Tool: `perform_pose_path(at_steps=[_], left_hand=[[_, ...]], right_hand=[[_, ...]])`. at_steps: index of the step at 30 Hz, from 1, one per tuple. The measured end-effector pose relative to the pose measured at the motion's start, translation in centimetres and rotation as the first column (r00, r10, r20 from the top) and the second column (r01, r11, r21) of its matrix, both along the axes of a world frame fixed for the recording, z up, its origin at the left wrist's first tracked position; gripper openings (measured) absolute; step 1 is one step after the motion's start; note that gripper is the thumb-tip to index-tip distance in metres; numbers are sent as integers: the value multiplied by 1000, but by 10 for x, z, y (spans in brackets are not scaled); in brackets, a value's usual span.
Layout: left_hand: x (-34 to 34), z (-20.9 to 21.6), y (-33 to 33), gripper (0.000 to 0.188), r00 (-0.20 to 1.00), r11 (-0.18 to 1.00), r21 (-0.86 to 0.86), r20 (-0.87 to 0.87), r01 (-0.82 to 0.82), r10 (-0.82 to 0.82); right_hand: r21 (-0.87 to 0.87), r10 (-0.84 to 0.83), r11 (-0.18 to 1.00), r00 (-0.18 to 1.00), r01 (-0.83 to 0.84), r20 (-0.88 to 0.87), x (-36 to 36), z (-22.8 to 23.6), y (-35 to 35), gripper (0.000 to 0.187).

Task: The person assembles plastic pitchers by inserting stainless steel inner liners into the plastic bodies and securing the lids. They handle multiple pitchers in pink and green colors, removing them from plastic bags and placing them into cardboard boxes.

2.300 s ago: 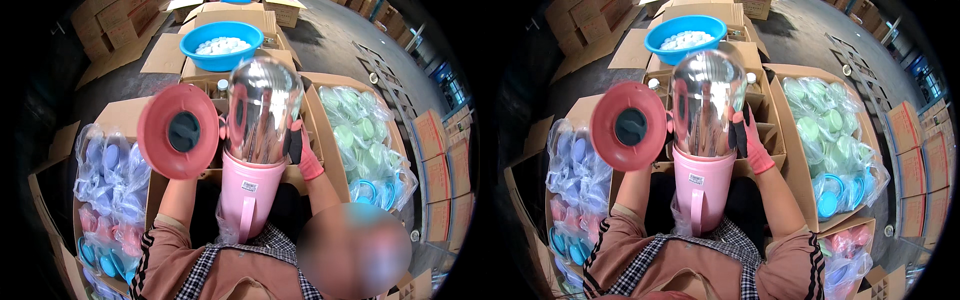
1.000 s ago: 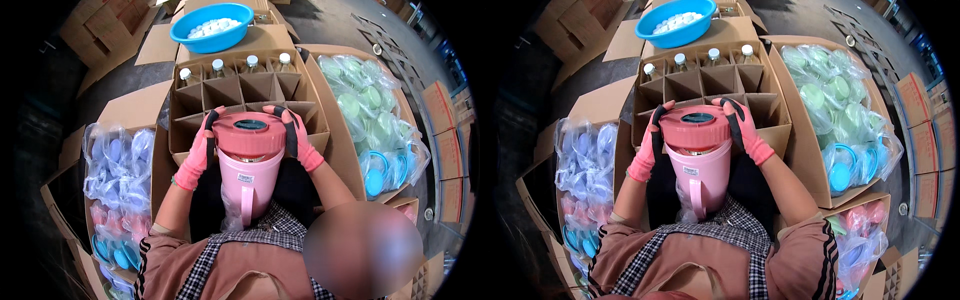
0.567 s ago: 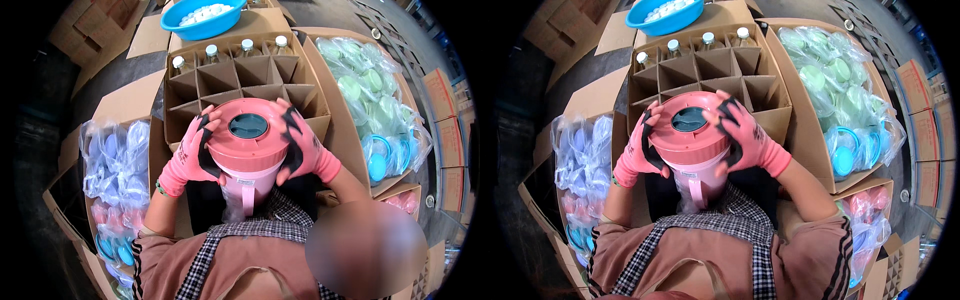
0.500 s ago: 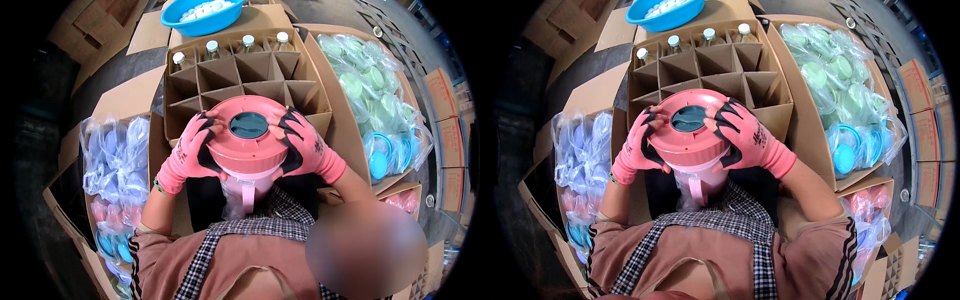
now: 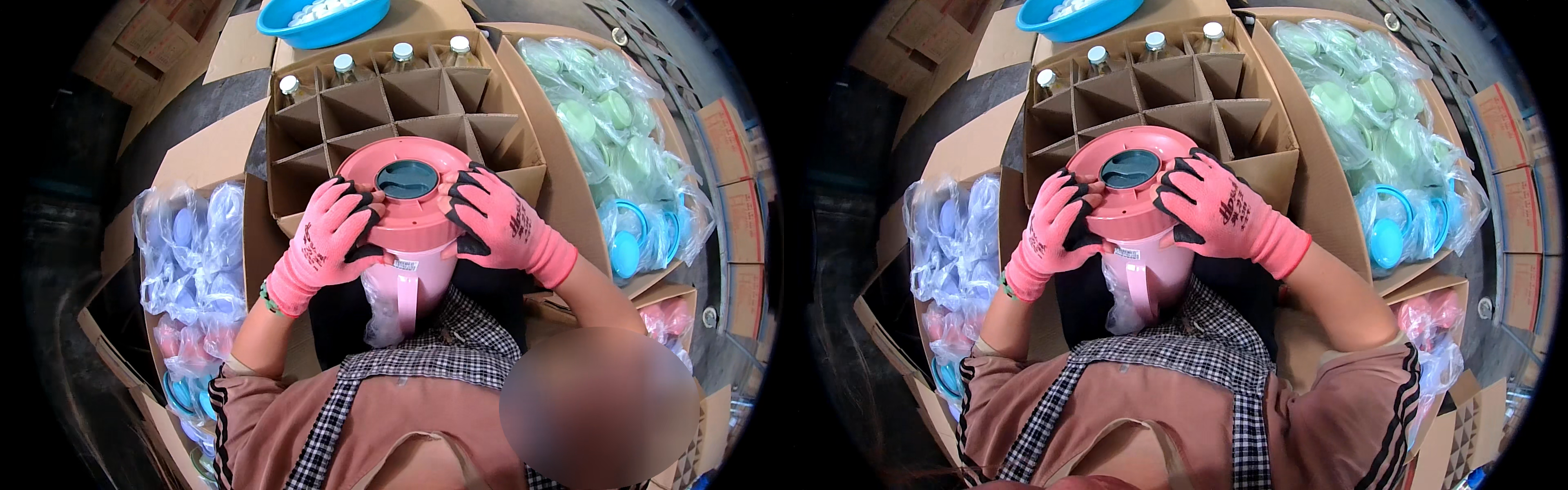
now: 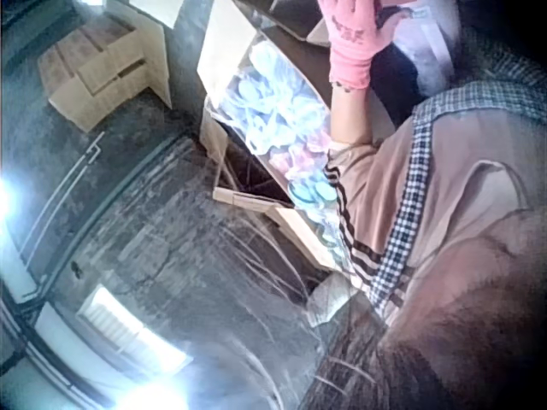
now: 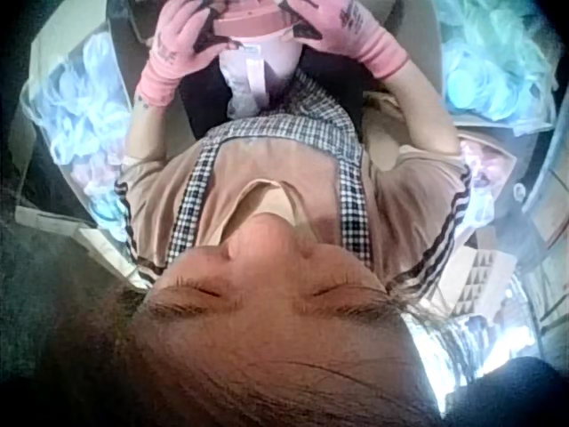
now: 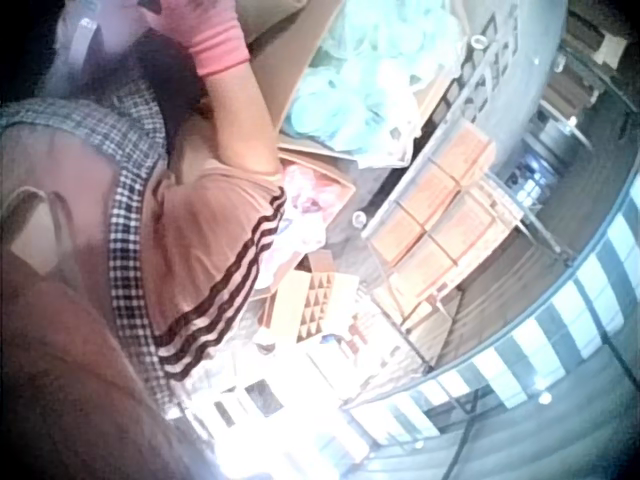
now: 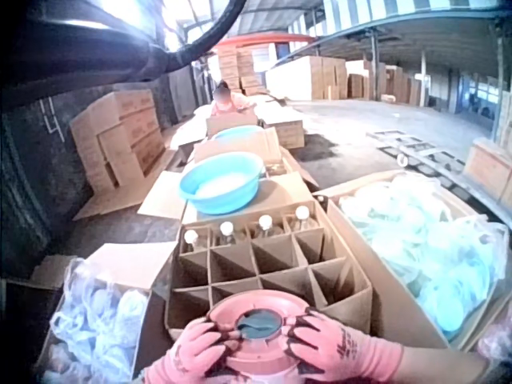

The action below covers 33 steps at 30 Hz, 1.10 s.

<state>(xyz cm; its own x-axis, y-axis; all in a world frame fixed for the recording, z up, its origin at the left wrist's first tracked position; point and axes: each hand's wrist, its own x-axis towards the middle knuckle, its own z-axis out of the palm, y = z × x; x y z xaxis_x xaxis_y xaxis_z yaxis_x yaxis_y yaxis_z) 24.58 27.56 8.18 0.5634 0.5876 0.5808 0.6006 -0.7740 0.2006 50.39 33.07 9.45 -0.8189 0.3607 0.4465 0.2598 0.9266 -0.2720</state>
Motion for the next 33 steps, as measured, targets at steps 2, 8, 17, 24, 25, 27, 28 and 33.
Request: perform_pose_path(at_steps=[2,8,17,24,25,27,28,33], left_hand=[[2,-2,-1,59,1000,1000,0,-7,-31,31],[11,15,2,60,984,990,-127,-170,-69,47],[37,-24,-6,47,610,786,-613,597,-72,522],[-36,-83,63,38,397,586,-757,652,291,646],[-38,-78,60,38,532,649,-759,529,-52,661],[8,-26,23,45,470,756,-629,621,-178,627],[15,-28,19,42,493,780,-600,631,-177,598],[-2,-45,40,41,383,655,-703,706,277,596]], right_hand=[[1,-7,1000,999,7,-32,-2,-4,0,48],[10,-12,1000,998,12,64,-1,-18,5,49],[-879,-576,242,669,-410,-471,-4,-72,76,55],[-514,-546,784,782,349,-301,-36,-52,-36,49],[-597,-553,759,741,260,-380,-28,-66,-24,46],[-893,-787,356,427,-276,-446,-22,-52,26,36],[-894,-865,161,377,-418,-332,-32,-50,40,37],[-590,-547,762,753,266,-367,-51,-64,-21,40]])
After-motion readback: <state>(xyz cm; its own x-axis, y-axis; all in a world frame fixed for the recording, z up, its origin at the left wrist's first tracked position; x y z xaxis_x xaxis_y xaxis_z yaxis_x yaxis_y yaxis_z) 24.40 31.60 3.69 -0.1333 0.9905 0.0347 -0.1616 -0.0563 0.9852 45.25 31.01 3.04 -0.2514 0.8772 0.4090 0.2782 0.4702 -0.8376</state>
